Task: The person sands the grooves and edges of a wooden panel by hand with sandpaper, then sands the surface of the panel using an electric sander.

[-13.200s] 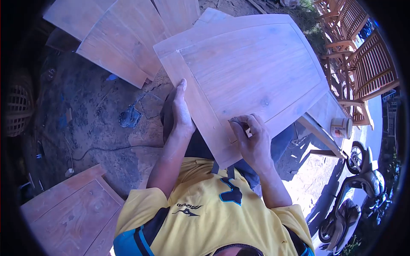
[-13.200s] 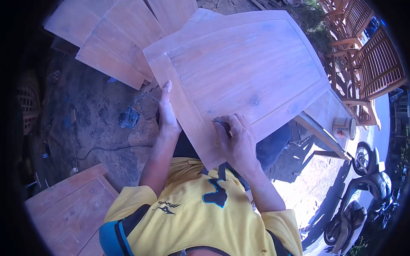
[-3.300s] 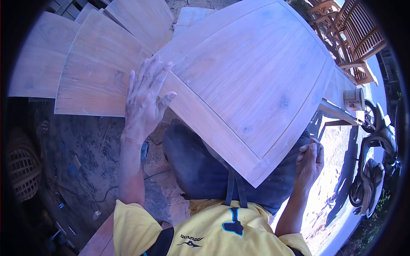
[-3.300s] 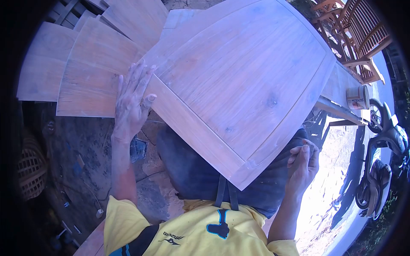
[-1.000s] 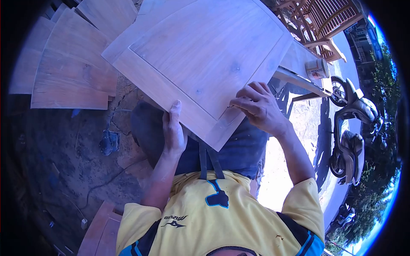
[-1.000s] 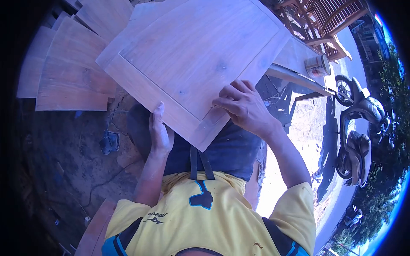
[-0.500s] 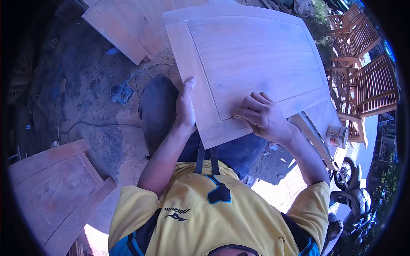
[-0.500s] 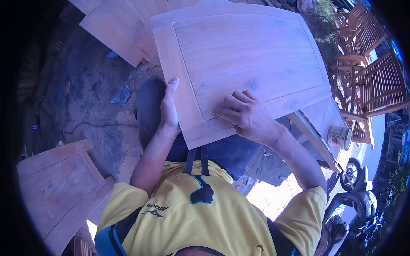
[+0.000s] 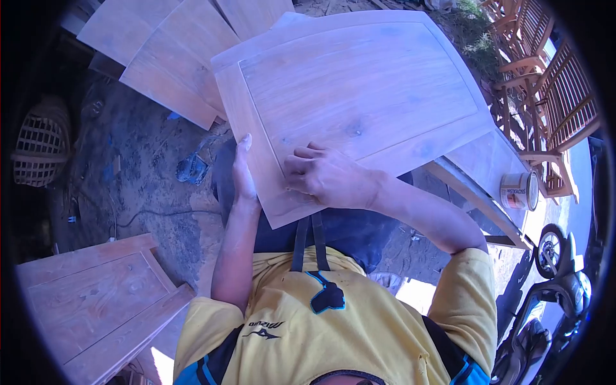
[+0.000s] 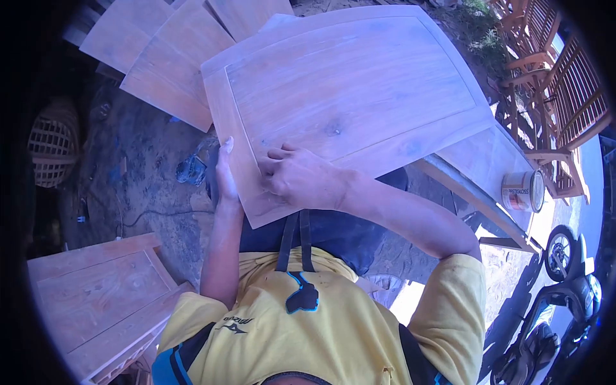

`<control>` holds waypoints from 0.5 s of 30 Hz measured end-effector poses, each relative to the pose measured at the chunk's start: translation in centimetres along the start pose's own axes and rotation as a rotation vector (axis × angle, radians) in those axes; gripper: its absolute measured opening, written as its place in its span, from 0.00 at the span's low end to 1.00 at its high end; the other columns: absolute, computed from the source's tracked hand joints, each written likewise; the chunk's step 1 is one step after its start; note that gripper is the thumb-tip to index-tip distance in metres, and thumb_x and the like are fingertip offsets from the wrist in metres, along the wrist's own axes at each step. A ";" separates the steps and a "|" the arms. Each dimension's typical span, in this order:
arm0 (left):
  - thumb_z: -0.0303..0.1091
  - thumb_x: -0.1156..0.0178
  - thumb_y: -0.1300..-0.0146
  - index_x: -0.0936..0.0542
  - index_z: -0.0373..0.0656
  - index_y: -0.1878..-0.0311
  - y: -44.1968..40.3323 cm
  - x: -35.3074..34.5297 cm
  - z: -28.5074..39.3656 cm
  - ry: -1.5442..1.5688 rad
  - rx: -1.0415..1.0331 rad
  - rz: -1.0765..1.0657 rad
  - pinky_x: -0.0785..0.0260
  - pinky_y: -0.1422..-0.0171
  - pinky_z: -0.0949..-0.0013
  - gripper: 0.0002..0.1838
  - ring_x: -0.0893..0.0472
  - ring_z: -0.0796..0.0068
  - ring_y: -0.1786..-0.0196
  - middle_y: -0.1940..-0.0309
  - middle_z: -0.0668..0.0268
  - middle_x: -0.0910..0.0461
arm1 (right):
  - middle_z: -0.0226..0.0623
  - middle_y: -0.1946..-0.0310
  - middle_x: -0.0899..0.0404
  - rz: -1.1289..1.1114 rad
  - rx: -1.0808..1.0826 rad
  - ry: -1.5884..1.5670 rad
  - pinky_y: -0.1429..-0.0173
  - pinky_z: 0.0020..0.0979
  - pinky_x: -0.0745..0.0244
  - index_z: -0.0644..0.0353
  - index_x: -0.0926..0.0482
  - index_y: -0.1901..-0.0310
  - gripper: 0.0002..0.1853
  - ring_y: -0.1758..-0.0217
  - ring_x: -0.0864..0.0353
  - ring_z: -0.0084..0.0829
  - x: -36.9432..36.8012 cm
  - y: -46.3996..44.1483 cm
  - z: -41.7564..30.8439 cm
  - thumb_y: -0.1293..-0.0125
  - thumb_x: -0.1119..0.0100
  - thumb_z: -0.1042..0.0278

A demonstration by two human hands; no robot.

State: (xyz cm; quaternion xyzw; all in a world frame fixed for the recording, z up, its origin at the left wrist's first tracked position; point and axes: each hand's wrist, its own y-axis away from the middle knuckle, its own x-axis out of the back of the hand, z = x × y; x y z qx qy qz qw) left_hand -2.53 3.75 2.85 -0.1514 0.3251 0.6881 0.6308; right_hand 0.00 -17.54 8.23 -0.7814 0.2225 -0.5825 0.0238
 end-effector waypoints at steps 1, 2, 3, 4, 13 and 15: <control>0.56 0.55 0.17 0.32 0.33 0.23 -0.1 -0.2 0.2 0.036 0.024 -0.015 0.21 0.29 0.50 0.36 0.16 0.54 0.34 0.34 0.48 0.21 | 0.32 0.56 0.22 0.007 -0.041 0.014 0.45 0.39 0.26 0.54 0.13 0.53 0.15 0.48 0.20 0.36 0.2 0.6 0.2 0.42 0.27 0.67; 0.56 0.55 0.17 0.32 0.33 0.23 -0.1 -0.4 0.2 -0.035 0.010 0.062 0.21 0.29 0.49 0.36 0.16 0.53 0.34 0.33 0.48 0.21 | 0.32 0.56 0.22 0.032 -0.013 0.021 0.43 0.40 0.26 0.54 0.12 0.53 0.15 0.48 0.20 0.36 0.2 0.8 0.3 0.43 0.27 0.67; 0.56 0.54 0.18 0.31 0.34 0.23 -0.1 -0.6 0.5 -0.033 0.012 0.051 0.20 0.30 0.51 0.35 0.16 0.55 0.35 0.34 0.49 0.21 | 0.31 0.55 0.22 0.052 0.029 0.025 0.42 0.41 0.26 0.54 0.12 0.53 0.15 0.47 0.20 0.35 0.3 1.1 0.6 0.43 0.27 0.67; 0.56 0.53 0.18 0.31 0.35 0.23 -0.1 -0.6 0.5 -0.027 0.009 0.052 0.20 0.31 0.52 0.35 0.15 0.56 0.36 0.35 0.51 0.20 | 0.31 0.55 0.22 0.046 0.019 0.020 0.42 0.41 0.26 0.54 0.12 0.53 0.15 0.47 0.20 0.35 1.2 1.9 1.2 0.43 0.27 0.67; 0.54 0.50 0.17 0.29 0.36 0.24 -0.7 0.7 -0.4 -0.108 -0.039 0.200 0.23 0.30 0.56 0.33 0.18 0.62 0.35 0.37 0.54 0.20 | 0.33 0.58 0.20 -0.065 -0.252 -0.042 0.41 0.40 0.25 0.54 0.11 0.55 0.07 0.47 0.19 0.38 5.4 6.7 4.2 0.32 0.30 0.65; 0.55 0.50 0.17 0.30 0.36 0.24 -0.7 0.9 -0.4 -0.063 -0.015 0.152 0.24 0.29 0.55 0.33 0.18 0.61 0.34 0.36 0.54 0.20 | 0.33 0.58 0.20 -0.015 -0.103 -0.081 0.39 0.41 0.25 0.54 0.12 0.55 0.07 0.48 0.19 0.38 3.1 3.6 2.7 0.33 0.29 0.66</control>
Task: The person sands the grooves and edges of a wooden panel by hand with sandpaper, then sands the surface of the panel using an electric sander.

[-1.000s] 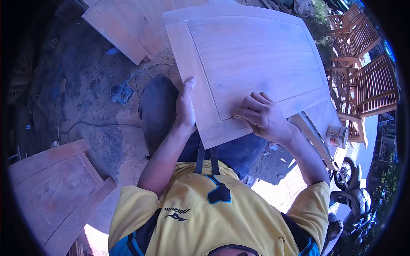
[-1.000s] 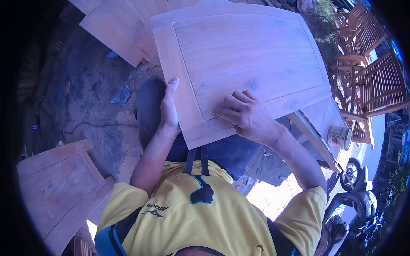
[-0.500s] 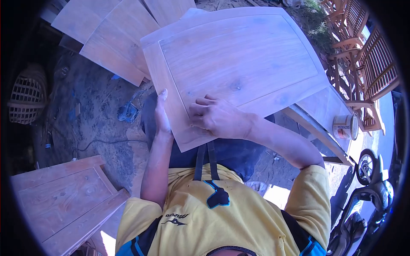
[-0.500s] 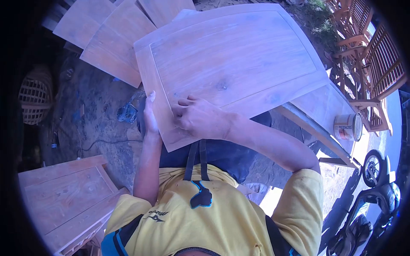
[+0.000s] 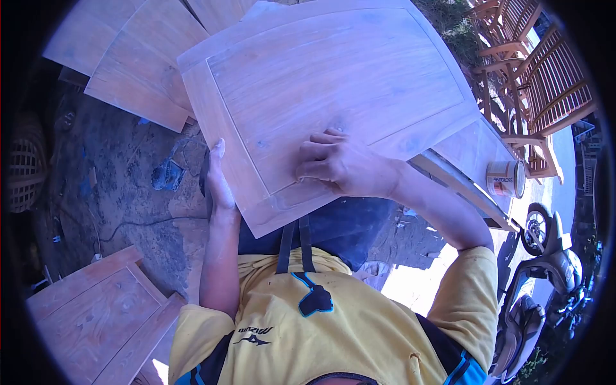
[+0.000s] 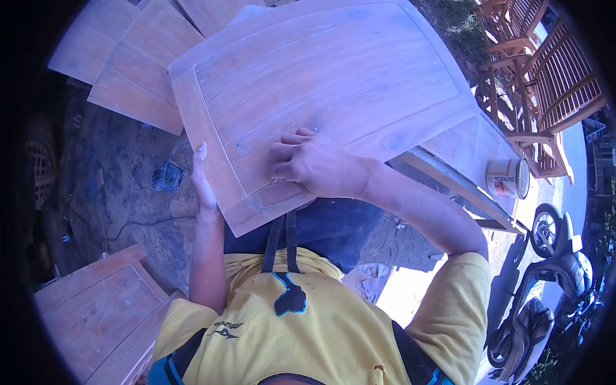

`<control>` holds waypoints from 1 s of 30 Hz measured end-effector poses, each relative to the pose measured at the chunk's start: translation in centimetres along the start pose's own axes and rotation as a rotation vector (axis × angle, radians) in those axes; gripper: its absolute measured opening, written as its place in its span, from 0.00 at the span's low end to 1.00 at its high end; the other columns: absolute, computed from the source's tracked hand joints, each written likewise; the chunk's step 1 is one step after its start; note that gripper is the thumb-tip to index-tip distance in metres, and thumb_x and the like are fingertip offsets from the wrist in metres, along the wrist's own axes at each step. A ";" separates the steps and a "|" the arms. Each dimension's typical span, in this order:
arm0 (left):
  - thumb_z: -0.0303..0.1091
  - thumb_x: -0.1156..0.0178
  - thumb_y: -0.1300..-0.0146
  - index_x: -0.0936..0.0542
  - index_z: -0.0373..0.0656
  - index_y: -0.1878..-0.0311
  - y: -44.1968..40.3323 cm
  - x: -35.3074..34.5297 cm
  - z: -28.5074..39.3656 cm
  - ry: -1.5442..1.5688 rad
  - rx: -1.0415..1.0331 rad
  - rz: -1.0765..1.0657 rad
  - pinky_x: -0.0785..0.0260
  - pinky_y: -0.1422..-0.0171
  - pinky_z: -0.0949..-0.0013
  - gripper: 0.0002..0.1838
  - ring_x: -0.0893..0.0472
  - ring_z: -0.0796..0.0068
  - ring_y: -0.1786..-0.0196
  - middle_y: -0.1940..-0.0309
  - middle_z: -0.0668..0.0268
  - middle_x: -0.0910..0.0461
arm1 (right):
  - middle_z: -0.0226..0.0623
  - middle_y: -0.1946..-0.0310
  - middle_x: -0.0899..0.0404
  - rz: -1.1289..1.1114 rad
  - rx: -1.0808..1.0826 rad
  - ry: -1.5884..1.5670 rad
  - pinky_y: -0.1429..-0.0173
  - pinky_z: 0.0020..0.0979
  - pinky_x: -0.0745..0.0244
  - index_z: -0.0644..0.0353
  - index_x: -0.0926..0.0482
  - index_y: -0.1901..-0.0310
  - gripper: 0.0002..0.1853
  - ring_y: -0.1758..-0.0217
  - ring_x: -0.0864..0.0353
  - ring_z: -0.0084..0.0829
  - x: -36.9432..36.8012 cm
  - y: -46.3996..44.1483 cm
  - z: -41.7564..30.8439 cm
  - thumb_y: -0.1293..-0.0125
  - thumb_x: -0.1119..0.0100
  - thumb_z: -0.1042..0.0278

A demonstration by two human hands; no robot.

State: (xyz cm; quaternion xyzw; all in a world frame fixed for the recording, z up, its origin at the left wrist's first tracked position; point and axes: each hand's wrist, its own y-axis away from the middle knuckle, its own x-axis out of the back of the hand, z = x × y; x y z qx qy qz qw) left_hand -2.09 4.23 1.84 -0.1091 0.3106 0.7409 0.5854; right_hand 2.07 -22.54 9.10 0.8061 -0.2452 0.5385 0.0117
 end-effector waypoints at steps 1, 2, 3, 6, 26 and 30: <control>0.55 0.51 0.17 0.30 0.36 0.23 0.0 -0.3 -0.1 0.045 0.021 -0.042 0.24 0.28 0.54 0.34 0.18 0.61 0.34 0.36 0.54 0.20 | 0.34 0.58 0.20 -0.019 0.041 0.014 0.38 0.42 0.25 0.53 0.12 0.54 0.08 0.48 0.19 0.38 -0.5 -0.9 -0.6 0.34 0.28 0.68; 0.56 0.52 0.17 0.31 0.37 0.23 0.4 -1.0 0.2 0.059 0.023 -0.069 0.25 0.27 0.53 0.34 0.19 0.60 0.33 0.35 0.54 0.21 | 0.34 0.58 0.20 -0.016 0.017 0.029 0.38 0.42 0.25 0.53 0.12 0.54 0.08 0.48 0.19 0.38 -0.5 -0.6 -0.6 0.34 0.28 0.68; 0.56 0.52 0.17 0.31 0.37 0.23 0.4 -1.3 0.2 0.062 0.031 -0.091 0.25 0.27 0.53 0.34 0.19 0.60 0.33 0.35 0.54 0.21 | 0.33 0.58 0.20 -0.001 0.020 0.036 0.37 0.42 0.25 0.53 0.12 0.53 0.09 0.49 0.19 0.37 -0.5 -0.4 -0.4 0.33 0.28 0.66; 0.57 0.50 0.19 0.32 0.34 0.22 -0.2 -0.4 0.0 -0.032 -0.041 -0.031 0.25 0.29 0.57 0.37 0.19 0.61 0.34 0.36 0.53 0.21 | 0.31 0.58 0.20 -0.011 -0.037 0.091 0.37 0.42 0.25 0.53 0.11 0.54 0.08 0.48 0.19 0.37 2.0 2.3 1.1 0.31 0.30 0.64; 0.58 0.47 0.19 0.31 0.37 0.23 0.0 0.0 0.1 0.033 0.008 -0.046 0.23 0.31 0.58 0.36 0.17 0.64 0.37 0.39 0.56 0.20 | 0.30 0.60 0.18 0.129 -0.375 0.212 0.44 0.39 0.26 0.54 0.13 0.54 0.06 0.53 0.18 0.35 6.9 6.3 -1.4 0.30 0.28 0.69; 0.57 0.46 0.19 0.30 0.37 0.23 0.5 -0.6 0.5 0.083 0.020 -0.067 0.22 0.33 0.58 0.35 0.16 0.65 0.38 0.39 0.56 0.20 | 0.30 0.60 0.21 0.101 -0.176 0.114 0.45 0.40 0.27 0.53 0.13 0.53 0.07 0.52 0.19 0.37 2.3 2.1 -1.3 0.32 0.27 0.69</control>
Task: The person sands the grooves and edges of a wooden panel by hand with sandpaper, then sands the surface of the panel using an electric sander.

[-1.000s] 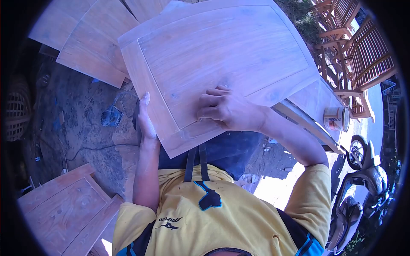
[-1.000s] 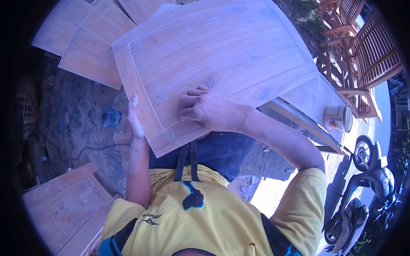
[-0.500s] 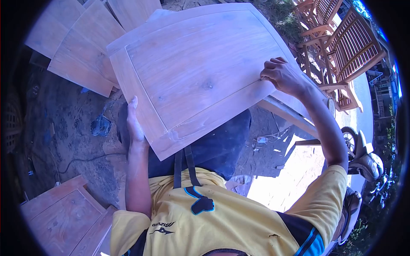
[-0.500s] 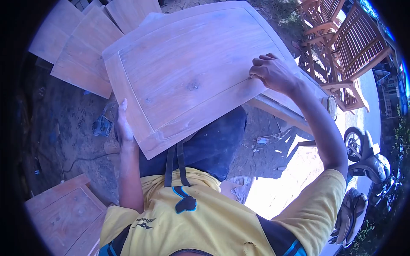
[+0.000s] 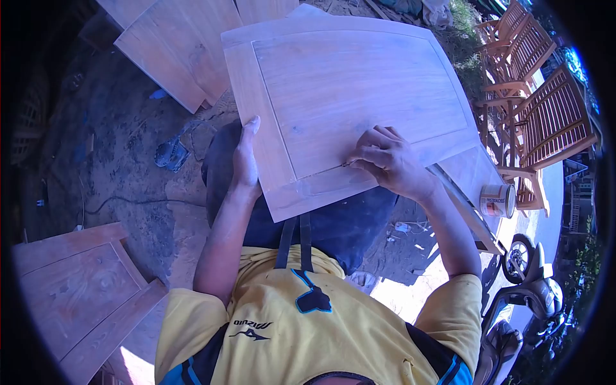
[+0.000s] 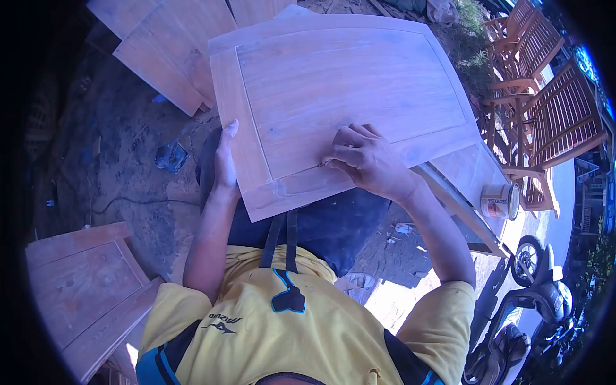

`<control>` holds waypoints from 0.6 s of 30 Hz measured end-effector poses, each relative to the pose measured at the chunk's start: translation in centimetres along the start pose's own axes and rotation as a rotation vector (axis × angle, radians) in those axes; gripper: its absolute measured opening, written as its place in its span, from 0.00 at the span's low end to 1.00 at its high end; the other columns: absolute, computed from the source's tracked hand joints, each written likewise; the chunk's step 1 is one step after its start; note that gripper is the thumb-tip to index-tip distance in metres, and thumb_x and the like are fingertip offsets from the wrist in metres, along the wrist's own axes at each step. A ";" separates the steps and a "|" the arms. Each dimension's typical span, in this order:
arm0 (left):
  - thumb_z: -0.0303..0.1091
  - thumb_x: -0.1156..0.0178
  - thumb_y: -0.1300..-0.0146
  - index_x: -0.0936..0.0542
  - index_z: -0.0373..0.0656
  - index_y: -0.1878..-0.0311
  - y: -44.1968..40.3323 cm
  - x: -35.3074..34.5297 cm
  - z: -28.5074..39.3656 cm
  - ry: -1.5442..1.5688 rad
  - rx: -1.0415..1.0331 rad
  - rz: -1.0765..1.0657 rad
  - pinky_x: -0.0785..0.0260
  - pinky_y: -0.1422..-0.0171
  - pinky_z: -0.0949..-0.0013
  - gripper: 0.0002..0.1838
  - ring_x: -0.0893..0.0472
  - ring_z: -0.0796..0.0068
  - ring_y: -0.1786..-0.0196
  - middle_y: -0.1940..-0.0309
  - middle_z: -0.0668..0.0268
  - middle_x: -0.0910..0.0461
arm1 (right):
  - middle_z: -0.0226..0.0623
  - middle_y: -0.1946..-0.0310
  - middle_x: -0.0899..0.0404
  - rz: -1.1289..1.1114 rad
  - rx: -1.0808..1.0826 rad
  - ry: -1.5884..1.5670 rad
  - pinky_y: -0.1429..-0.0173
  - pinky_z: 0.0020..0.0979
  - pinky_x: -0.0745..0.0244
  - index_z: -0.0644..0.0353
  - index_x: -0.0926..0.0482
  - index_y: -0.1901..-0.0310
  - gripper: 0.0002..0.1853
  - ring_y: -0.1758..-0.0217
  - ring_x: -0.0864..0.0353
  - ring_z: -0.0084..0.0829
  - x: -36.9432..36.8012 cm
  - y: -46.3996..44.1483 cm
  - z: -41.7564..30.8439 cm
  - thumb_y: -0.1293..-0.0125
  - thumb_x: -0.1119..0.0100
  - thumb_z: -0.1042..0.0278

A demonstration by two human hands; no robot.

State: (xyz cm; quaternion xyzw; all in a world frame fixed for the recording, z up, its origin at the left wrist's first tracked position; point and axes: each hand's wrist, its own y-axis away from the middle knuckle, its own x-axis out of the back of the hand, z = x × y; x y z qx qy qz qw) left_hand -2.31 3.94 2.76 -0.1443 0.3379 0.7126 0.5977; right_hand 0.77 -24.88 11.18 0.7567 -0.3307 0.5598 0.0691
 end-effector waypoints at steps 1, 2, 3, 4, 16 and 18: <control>0.57 0.46 0.19 0.31 0.36 0.23 0.0 0.0 0.0 0.015 0.005 -0.010 0.22 0.33 0.58 0.35 0.16 0.65 0.38 0.39 0.55 0.20 | 0.30 0.59 0.21 -0.034 0.044 0.000 0.45 0.40 0.27 0.53 0.13 0.53 0.08 0.52 0.20 0.38 -0.7 -0.6 -0.3 0.32 0.27 0.69; 0.56 0.47 0.18 0.30 0.36 0.23 -0.1 0.2 -0.2 0.037 0.012 -0.004 0.21 0.33 0.58 0.35 0.16 0.64 0.38 0.38 0.55 0.19 | 0.32 0.60 0.23 -0.087 0.034 0.002 0.45 0.41 0.26 0.54 0.13 0.53 0.09 0.52 0.21 0.39 -0.7 -1.0 -0.4 0.34 0.27 0.69; 0.56 0.47 0.18 0.30 0.36 0.23 -0.4 0.2 -0.3 0.045 0.005 0.009 0.21 0.33 0.58 0.35 0.16 0.64 0.38 0.38 0.55 0.19 | 0.32 0.60 0.23 -0.097 0.047 -0.002 0.45 0.41 0.26 0.54 0.13 0.53 0.09 0.52 0.21 0.39 -1.1 -1.5 -0.6 0.34 0.27 0.69; 0.56 0.47 0.18 0.30 0.36 0.23 -0.5 0.3 -0.5 0.062 -0.009 -0.006 0.21 0.33 0.58 0.35 0.15 0.64 0.38 0.37 0.55 0.19 | 0.31 0.61 0.22 -0.079 0.057 -0.022 0.45 0.41 0.26 0.54 0.12 0.53 0.09 0.53 0.20 0.38 -1.7 -1.9 -1.2 0.34 0.26 0.70; 0.55 0.51 0.17 0.29 0.37 0.25 -0.7 0.4 -0.6 0.127 -0.003 -0.062 0.22 0.31 0.56 0.33 0.16 0.62 0.36 0.37 0.55 0.19 | 0.33 0.60 0.22 -0.169 0.051 0.040 0.47 0.40 0.24 0.56 0.13 0.54 0.09 0.54 0.18 0.37 -1.0 -2.6 -2.2 0.35 0.27 0.75; 0.55 0.51 0.17 0.29 0.37 0.25 -0.7 0.7 -0.9 0.134 0.003 -0.079 0.21 0.31 0.56 0.33 0.16 0.62 0.36 0.37 0.55 0.19 | 0.34 0.62 0.24 -0.115 0.163 -0.004 0.50 0.40 0.24 0.58 0.13 0.53 0.10 0.56 0.19 0.38 -3.0 -4.1 -3.7 0.37 0.27 0.75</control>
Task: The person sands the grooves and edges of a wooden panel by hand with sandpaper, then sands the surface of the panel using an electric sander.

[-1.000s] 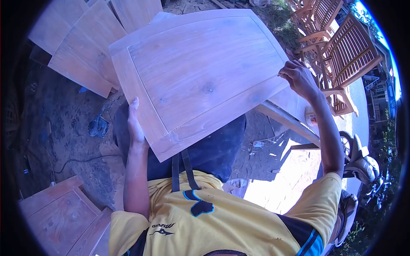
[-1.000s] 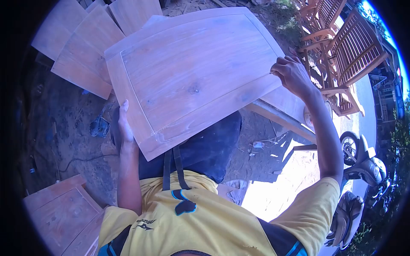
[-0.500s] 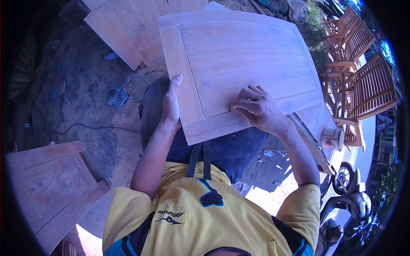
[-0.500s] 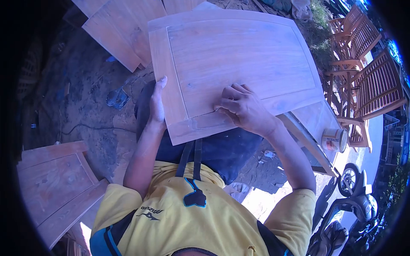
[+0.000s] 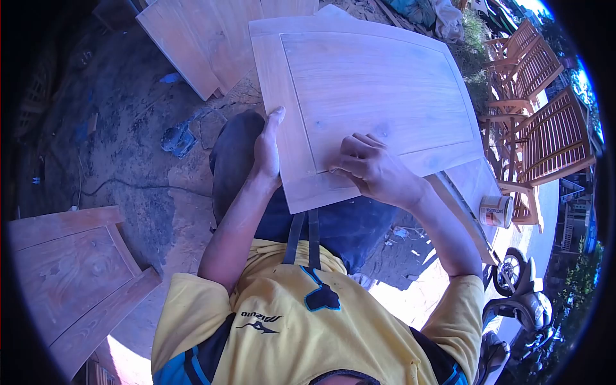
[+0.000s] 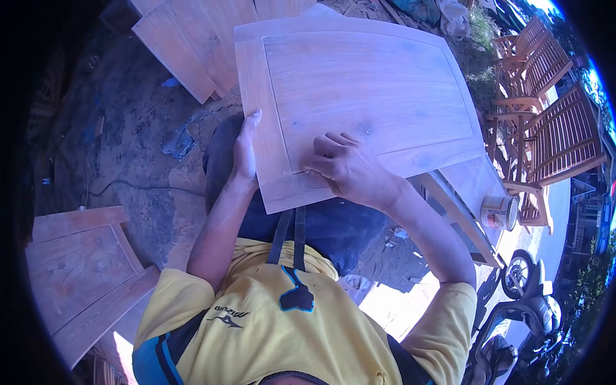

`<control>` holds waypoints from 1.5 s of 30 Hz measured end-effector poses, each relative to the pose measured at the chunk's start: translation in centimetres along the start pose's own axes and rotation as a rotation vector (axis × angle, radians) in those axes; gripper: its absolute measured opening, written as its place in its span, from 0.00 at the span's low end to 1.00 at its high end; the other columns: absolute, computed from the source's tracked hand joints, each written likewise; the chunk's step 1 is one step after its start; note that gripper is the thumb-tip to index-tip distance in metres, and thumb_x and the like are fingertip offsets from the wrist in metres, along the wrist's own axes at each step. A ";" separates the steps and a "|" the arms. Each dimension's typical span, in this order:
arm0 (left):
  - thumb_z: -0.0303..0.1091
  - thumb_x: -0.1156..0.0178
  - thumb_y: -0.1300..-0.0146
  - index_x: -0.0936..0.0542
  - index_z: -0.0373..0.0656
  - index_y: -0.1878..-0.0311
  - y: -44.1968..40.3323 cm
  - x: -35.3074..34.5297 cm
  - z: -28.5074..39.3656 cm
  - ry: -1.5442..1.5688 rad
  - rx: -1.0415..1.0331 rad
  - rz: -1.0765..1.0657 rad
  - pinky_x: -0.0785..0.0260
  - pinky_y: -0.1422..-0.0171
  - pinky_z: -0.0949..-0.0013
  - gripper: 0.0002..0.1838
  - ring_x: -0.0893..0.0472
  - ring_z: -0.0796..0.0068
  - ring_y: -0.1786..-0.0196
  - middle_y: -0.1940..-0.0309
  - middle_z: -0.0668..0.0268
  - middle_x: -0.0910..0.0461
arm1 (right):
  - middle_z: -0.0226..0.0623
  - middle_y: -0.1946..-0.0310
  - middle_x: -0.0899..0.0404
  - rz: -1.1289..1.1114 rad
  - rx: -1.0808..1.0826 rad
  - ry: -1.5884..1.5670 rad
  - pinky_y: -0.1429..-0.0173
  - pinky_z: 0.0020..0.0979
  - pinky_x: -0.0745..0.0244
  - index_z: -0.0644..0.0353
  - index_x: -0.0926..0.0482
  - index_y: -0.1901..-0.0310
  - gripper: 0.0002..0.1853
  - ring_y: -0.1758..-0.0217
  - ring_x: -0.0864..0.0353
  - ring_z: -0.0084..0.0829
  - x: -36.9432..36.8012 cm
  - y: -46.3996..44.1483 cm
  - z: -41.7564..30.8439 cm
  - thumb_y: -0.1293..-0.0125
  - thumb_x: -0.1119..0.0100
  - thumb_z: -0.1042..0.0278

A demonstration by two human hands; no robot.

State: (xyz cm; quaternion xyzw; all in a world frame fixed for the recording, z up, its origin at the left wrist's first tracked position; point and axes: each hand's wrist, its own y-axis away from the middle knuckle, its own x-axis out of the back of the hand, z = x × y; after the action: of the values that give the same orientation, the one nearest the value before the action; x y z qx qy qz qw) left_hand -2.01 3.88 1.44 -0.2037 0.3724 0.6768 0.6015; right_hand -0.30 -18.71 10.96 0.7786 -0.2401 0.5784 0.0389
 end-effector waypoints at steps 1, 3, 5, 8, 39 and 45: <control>0.55 0.50 0.17 0.28 0.36 0.25 0.0 0.4 -0.1 0.037 0.022 -0.033 0.22 0.31 0.57 0.32 0.16 0.63 0.36 0.37 0.55 0.19 | 0.34 0.62 0.24 0.011 0.038 -0.023 0.50 0.40 0.24 0.57 0.13 0.54 0.11 0.57 0.20 0.38 -0.8 -1.7 -1.3 0.38 0.27 0.74; 0.55 0.49 0.16 0.28 0.36 0.25 -0.4 0.5 0.4 0.066 0.033 -0.075 0.22 0.31 0.58 0.32 0.16 0.64 0.36 0.36 0.56 0.19 | 0.34 0.62 0.23 -0.016 0.078 0.020 0.50 0.40 0.24 0.56 0.12 0.54 0.11 0.56 0.19 0.38 -1.0 -2.1 -0.5 0.38 0.27 0.74; 0.55 0.48 0.18 0.29 0.37 0.24 -0.2 0.3 0.3 0.064 0.013 -0.082 0.21 0.32 0.57 0.33 0.16 0.63 0.37 0.38 0.55 0.19 | 0.33 0.61 0.23 -0.050 0.040 0.055 0.50 0.40 0.24 0.56 0.12 0.54 0.10 0.55 0.18 0.37 0.5 -1.0 0.2 0.38 0.27 0.73; 0.56 0.49 0.17 0.29 0.36 0.24 -0.1 0.4 0.2 -0.010 0.014 -0.023 0.22 0.30 0.56 0.34 0.16 0.62 0.36 0.37 0.55 0.19 | 0.33 0.61 0.22 -0.136 -0.110 0.104 0.49 0.40 0.24 0.55 0.12 0.54 0.09 0.55 0.17 0.36 3.6 3.3 2.7 0.37 0.27 0.73; 0.56 0.52 0.17 0.33 0.34 0.21 -0.1 0.0 0.5 -0.208 -0.056 0.069 0.27 0.27 0.56 0.36 0.20 0.60 0.32 0.34 0.53 0.22 | 0.30 0.58 0.19 -0.301 -0.356 0.352 0.38 0.43 0.26 0.50 0.13 0.53 0.04 0.48 0.17 0.35 12.4 16.9 14.0 0.25 0.33 0.64; 0.56 0.52 0.17 0.34 0.34 0.20 -0.3 0.2 0.4 -0.183 -0.036 0.025 0.27 0.26 0.54 0.37 0.21 0.59 0.31 0.33 0.52 0.23 | 0.30 0.58 0.19 -0.298 -0.541 0.399 0.37 0.43 0.28 0.51 0.14 0.56 0.02 0.45 0.17 0.37 15.4 22.3 18.9 0.27 0.34 0.67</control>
State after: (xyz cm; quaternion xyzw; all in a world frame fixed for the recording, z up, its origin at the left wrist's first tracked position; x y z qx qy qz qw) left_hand -1.70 4.32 1.44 -0.1471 0.3061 0.7067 0.6206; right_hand 10.35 -49.80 14.06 0.6384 -0.2562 0.6225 0.3733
